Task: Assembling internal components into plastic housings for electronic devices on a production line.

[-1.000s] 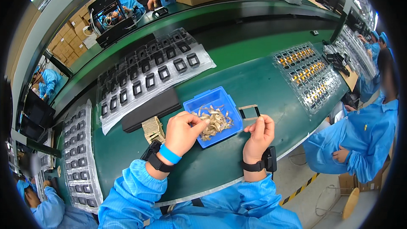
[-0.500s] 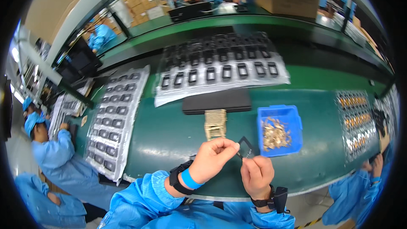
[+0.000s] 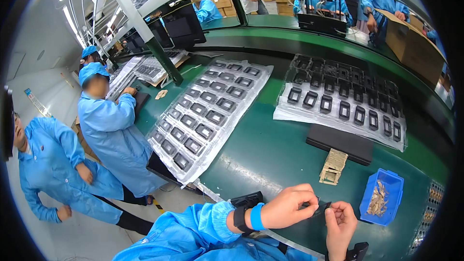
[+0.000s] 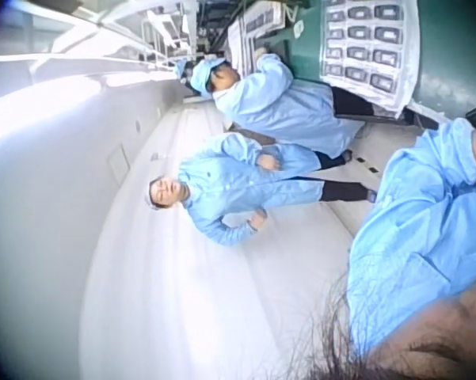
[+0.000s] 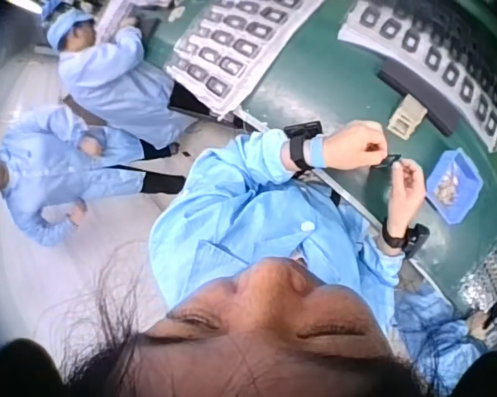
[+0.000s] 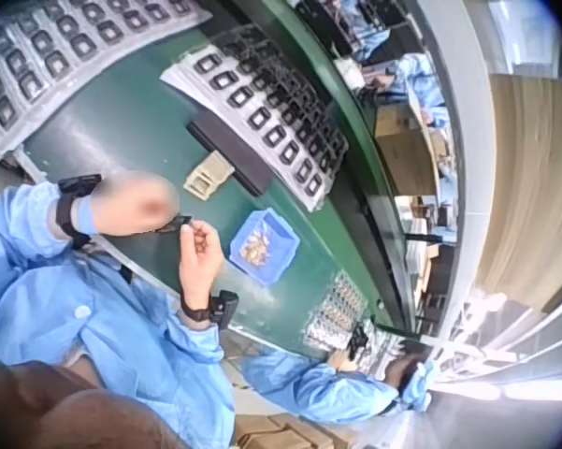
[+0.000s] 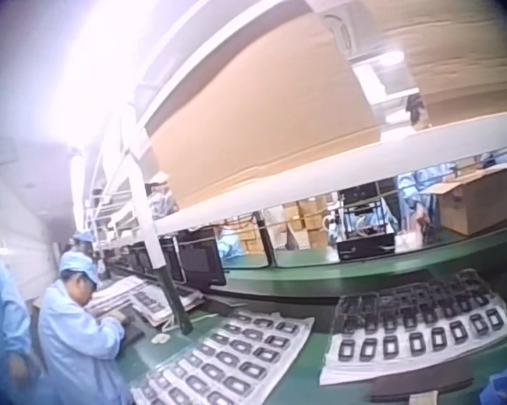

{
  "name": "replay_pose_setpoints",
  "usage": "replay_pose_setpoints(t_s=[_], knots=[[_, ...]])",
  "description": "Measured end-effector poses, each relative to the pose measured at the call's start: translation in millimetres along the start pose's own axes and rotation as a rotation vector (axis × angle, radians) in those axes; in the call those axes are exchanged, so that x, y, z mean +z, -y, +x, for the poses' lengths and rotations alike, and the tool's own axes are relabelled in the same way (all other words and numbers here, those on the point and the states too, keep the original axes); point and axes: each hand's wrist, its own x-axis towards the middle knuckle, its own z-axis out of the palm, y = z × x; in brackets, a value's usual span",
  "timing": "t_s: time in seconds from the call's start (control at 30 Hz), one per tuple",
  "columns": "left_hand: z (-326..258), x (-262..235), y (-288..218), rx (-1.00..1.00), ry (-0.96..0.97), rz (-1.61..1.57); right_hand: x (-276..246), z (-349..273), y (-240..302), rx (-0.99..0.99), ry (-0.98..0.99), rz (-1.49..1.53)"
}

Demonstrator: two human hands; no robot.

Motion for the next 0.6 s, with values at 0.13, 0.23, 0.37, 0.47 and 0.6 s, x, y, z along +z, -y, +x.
replay_pose_setpoints(t_s=[0.13,0.23,0.37,0.47,0.6], knots=[[-8.6,-15.0,4.4,0.019,0.016,0.0,12.9,-1.1,-1.7,0.072,0.04,0.009],[-12.7,-27.6,0.8,-0.048,0.046,0.03,21.2,1.3,-9.5,0.016,0.038,-0.034],[-12.4,-31.8,7.6,-0.066,0.093,0.003,27.3,0.7,5.9,-0.127,-0.046,-0.235],[-15.8,-32.8,9.5,-0.101,0.086,0.0,27.3,0.3,2.0,-0.049,0.04,-0.206],[-28.1,-34.5,7.1,-0.146,0.044,0.0,32.4,-0.6,-6.0,0.017,0.106,-0.014]])
